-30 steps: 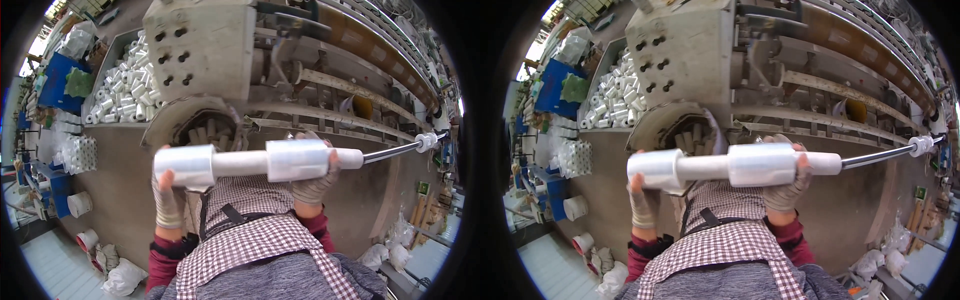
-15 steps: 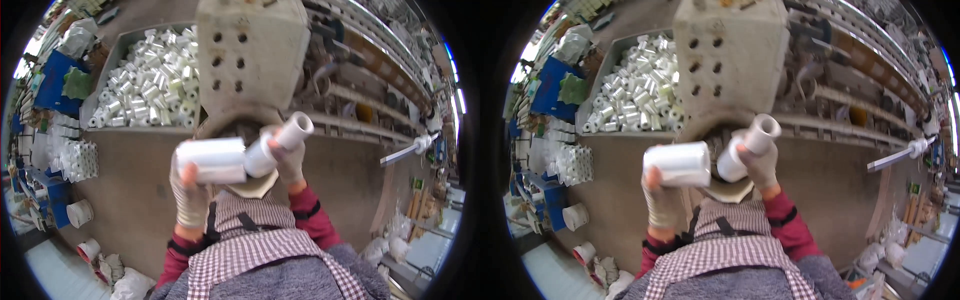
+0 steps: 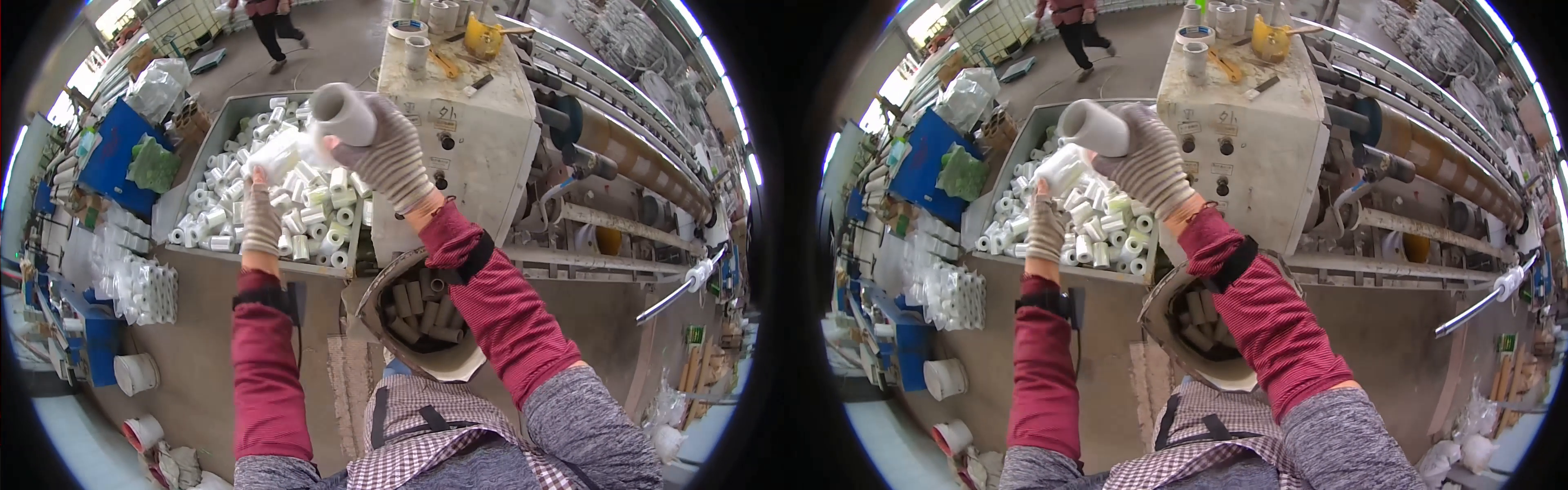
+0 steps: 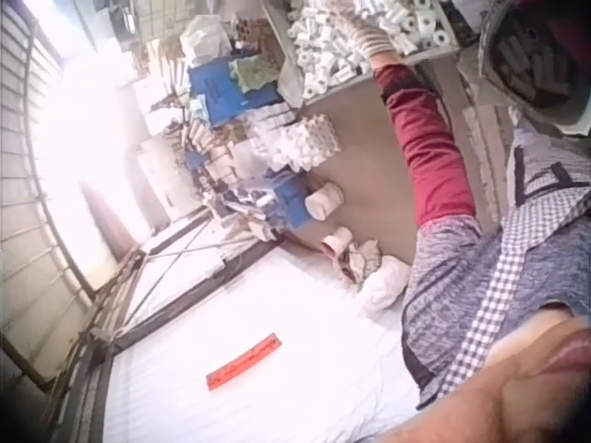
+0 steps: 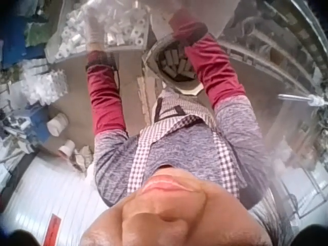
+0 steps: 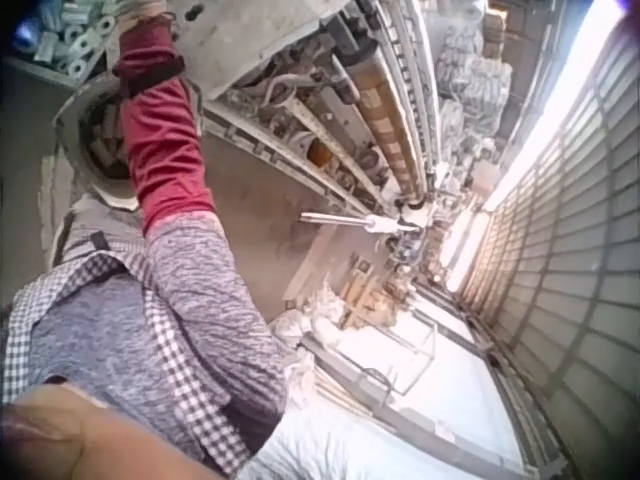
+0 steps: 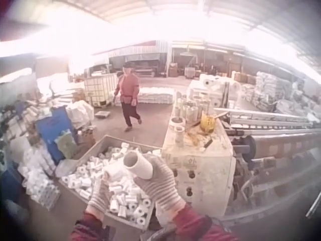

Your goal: Operating an industrial machine to wind plastic film onto cardboard cores.

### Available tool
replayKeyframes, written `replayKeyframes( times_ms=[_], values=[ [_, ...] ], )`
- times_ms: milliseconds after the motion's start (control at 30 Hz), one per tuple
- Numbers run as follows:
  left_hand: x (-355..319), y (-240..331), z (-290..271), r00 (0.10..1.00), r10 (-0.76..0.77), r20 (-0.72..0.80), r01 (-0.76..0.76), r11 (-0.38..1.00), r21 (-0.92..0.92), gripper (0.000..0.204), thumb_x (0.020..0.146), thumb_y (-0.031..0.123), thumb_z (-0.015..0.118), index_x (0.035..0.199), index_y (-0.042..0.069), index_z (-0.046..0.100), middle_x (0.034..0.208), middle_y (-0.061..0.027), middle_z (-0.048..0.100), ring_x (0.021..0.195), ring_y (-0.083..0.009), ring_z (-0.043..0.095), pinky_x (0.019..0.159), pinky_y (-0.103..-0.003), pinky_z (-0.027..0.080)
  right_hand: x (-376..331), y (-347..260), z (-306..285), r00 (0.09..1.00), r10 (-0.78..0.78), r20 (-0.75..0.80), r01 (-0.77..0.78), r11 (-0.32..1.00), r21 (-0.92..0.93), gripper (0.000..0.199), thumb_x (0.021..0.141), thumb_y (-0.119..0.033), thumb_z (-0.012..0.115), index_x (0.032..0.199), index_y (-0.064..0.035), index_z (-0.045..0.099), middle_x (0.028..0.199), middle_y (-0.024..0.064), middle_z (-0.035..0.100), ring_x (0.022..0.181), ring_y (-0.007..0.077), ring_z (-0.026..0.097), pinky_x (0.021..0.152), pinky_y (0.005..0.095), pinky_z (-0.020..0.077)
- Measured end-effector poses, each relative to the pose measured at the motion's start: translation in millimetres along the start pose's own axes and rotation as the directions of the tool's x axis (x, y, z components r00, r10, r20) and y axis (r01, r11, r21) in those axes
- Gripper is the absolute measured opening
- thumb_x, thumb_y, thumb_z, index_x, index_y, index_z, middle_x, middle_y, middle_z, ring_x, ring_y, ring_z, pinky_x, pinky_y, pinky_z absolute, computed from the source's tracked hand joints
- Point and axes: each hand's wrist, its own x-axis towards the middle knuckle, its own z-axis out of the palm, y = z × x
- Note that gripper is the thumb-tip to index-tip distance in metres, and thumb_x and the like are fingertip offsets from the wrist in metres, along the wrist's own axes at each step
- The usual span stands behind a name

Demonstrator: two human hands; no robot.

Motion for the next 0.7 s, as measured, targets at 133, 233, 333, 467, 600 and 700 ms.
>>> replayKeyframes(
  times_ms=[133, 233, 333, 467, 600, 700],
  values=[
    [12, -23, -17, 0.982, -0.052, 0.183, -0.004, 0.957, 0.291, 0.062, 0.09, 0.042, 0.054, 0.14, 0.009, 0.036, 0.139, -0.0068, 0.039, 0.125, -0.0219, 0.039, 0.1, -0.037, 0.035, -84, -31, -37, 0.967, 0.123, 0.223, -0.087, 0.983, -0.162, 0.047, 0.059, -0.014, 0.075, 0.1, -0.0023, 0.055, 0.095, 0.0156, 0.055, 0.09, 0.0336, 0.055, 0.079, 0.0406, 0.0469],
    [-38, -61, 67, 0.939, -0.185, 0.29, 0.066, 0.925, 0.374, 0.062, 0.093, 0.038, 0.05, 0.141, 0.004, 0.032, 0.144, -0.0091, 0.034, 0.13, -0.0232, 0.033, 0.104, -0.036, 0.03, -158, -43, -121, 0.799, 0.389, 0.458, -0.109, 0.844, -0.525, 0.049, 0.054, -0.031, 0.078, 0.092, -0.0048, 0.06, 0.097, 0.0131, 0.056, 0.093, 0.0342, 0.054, 0.082, 0.0433, 0.0439],
    [-105, -72, 140, 0.759, -0.15, 0.633, 0.079, 0.987, 0.139, 0.064, 0.094, 0.039, 0.044, 0.143, 0.003, 0.027, 0.149, -0.0132, 0.025, 0.137, -0.0271, 0.025, 0.111, -0.041, 0.024, -222, -44, -169, 0.865, 0.414, 0.283, -0.3, 0.88, -0.369, 0.04, 0.059, -0.028, 0.076, 0.089, -0.0051, 0.062, 0.092, 0.0143, 0.057, 0.093, 0.0325, 0.055, 0.082, 0.0402, 0.0441],
    [-214, -91, 226, 0.794, -0.312, 0.522, 0.321, 0.944, 0.075, 0.064, 0.088, 0.034, 0.06, 0.14, 0.009, 0.032, 0.14, -0.0176, 0.037, 0.133, -0.0309, 0.032, 0.106, -0.052, 0.032, -276, -53, -274, 0.74, 0.594, 0.316, -0.641, 0.765, 0.063, 0.03, 0.086, -0.022, 0.064, 0.109, -0.0037, 0.058, 0.106, 0.0098, 0.061, 0.102, 0.0173, 0.056, 0.087, 0.0315, 0.0442],
    [-337, -124, 329, 0.444, -0.555, 0.703, 0.331, 0.831, 0.447, 0.083, 0.083, 0.045, 0.064, 0.142, 0.003, 0.024, 0.143, -0.017, 0.034, 0.128, -0.0289, 0.039, 0.103, -0.043, 0.038, -333, -96, -482, 0.349, 0.923, -0.16, -0.935, 0.355, 0.009, 0.02, 0.084, -0.022, 0.063, 0.097, -0.0067, 0.066, 0.089, 0.0065, 0.066, 0.082, 0.0154, 0.06, 0.076, 0.0298, 0.049],
    [-417, -160, 397, 0.301, -0.558, 0.773, 0.413, 0.807, 0.422, 0.085, 0.079, 0.045, 0.069, 0.139, 0.001, 0.03, 0.139, -0.016, 0.039, 0.124, -0.027, 0.043, 0.099, -0.04, 0.041, -372, -95, -657, 0.418, 0.606, -0.677, -0.571, 0.755, 0.324, 0.023, 0.088, -0.027, 0.061, 0.097, -0.0058, 0.061, 0.084, 0.0042, 0.064, 0.078, 0.0173, 0.062, 0.065, 0.0324, 0.0513]
  ],
)
